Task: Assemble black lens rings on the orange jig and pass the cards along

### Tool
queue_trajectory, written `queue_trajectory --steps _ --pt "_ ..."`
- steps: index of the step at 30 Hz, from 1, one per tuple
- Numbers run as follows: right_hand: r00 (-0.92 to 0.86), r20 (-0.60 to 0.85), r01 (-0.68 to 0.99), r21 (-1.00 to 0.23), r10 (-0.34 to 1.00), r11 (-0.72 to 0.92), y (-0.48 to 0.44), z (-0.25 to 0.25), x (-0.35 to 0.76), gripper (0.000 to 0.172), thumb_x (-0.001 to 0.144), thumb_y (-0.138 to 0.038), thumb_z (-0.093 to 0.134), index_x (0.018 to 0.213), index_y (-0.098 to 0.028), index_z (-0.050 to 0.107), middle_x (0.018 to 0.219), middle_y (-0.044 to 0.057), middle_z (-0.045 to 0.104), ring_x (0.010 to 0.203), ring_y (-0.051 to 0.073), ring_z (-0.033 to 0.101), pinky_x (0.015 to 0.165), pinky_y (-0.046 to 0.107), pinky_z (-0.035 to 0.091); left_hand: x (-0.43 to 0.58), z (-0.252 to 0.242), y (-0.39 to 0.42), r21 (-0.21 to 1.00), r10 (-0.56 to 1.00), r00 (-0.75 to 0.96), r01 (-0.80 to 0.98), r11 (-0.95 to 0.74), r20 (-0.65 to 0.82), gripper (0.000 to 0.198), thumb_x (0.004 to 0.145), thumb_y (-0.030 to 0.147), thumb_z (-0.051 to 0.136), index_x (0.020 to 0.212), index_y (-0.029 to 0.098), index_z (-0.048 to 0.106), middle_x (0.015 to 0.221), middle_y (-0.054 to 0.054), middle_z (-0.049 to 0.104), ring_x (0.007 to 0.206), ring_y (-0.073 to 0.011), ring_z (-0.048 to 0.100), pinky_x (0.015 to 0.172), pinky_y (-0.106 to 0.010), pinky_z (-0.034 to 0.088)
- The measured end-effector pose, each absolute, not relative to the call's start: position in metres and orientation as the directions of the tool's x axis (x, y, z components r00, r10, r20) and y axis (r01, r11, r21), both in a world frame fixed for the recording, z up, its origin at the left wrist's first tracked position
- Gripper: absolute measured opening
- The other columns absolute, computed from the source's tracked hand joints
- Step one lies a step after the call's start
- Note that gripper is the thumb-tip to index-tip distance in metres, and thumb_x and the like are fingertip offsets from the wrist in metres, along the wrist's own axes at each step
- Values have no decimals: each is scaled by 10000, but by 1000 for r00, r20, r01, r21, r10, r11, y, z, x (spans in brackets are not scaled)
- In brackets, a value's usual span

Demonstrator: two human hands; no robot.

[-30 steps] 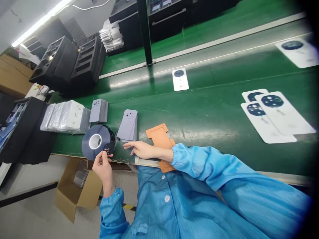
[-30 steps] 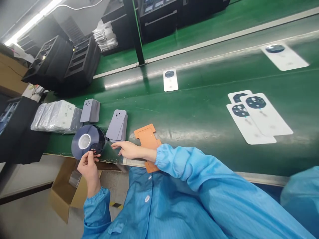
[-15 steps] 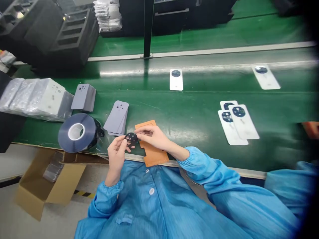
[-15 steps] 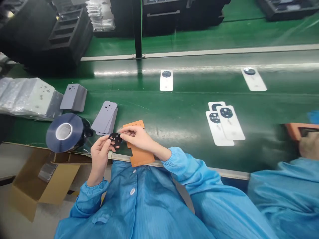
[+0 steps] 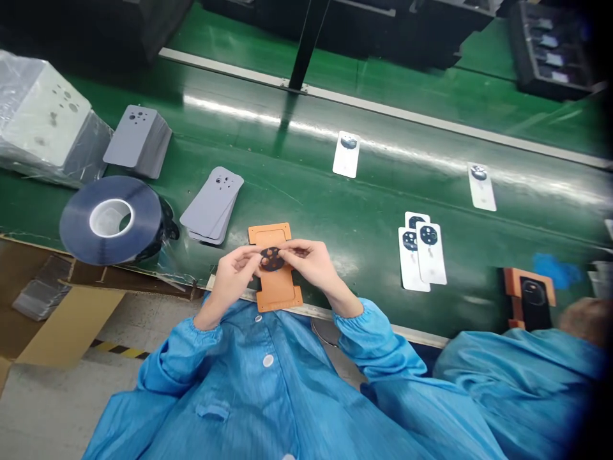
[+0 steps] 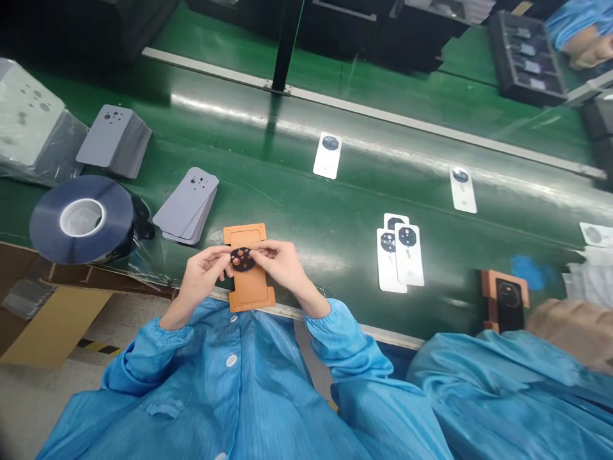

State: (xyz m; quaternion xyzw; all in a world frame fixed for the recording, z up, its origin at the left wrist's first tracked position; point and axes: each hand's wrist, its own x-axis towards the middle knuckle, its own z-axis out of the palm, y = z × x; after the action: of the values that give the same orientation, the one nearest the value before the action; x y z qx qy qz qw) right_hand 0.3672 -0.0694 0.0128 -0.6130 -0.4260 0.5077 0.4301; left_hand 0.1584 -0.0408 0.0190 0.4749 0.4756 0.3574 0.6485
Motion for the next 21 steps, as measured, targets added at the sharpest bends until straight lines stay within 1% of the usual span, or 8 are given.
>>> queue_trajectory --steps 2,4,5,8,12,16,21 --pt "210 -225 138 -956 951 -257 -66 9 371 319 803 -416 763 985 -164 838 923 94 830 763 189 752 739 314 620 158 14 -39 962 943 207 -37 272 -259 379 863 456 757 1065 143 690 825 -49 744 537 -96 626 437 -188 444" --pt "272 -204 177 -950 941 -257 -63 5 372 327 810 -413 744 999 -163 836 930 93 828 735 174 725 725 306 601 158 7 -36 964 956 146 -29 263 -256 352 860 456 755 1014 157 654 769 -11 696 503 -80 591 419 -178 411" --pt "286 -201 189 -947 937 -260 -61 3 372 330 809 -414 739 1000 -163 836 932 91 827 721 168 712 718 303 592 159 3 -35 965 957 135 -15 263 -258 333 850 443 764 982 165 638 730 11 666 496 -77 580 428 -176 413" --pt "297 -205 216 -937 933 -275 -59 -1 368 336 804 -420 734 997 -166 840 916 84 820 683 157 669 679 294 561 161 -7 -32 962 953 134 26 271 -272 299 816 387 784 928 183 596 658 48 606 486 -76 559 467 -180 436" --pt "306 -203 245 -927 930 -283 -58 -4 362 350 811 -419 726 1014 -160 846 873 82 805 660 159 629 643 292 526 166 -13 -27 963 954 138 80 256 -265 278 798 331 766 941 189 573 700 34 615 536 -90 576 496 -193 439" --pt "302 -182 281 -921 936 -270 -57 -3 360 336 835 -397 707 1036 -169 851 896 74 807 673 158 623 673 298 520 169 -13 -21 967 963 139 142 209 -229 255 800 298 741 949 193 562 704 39 597 598 -100 584 563 -205 448" --pt "323 -148 333 -907 935 -259 -58 -4 359 311 857 -358 694 1049 -175 855 897 62 803 671 149 597 690 297 503 173 -12 -18 961 960 151 186 207 -236 261 791 279 747 937 207 543 666 61 560 588 -99 550 583 -215 422"
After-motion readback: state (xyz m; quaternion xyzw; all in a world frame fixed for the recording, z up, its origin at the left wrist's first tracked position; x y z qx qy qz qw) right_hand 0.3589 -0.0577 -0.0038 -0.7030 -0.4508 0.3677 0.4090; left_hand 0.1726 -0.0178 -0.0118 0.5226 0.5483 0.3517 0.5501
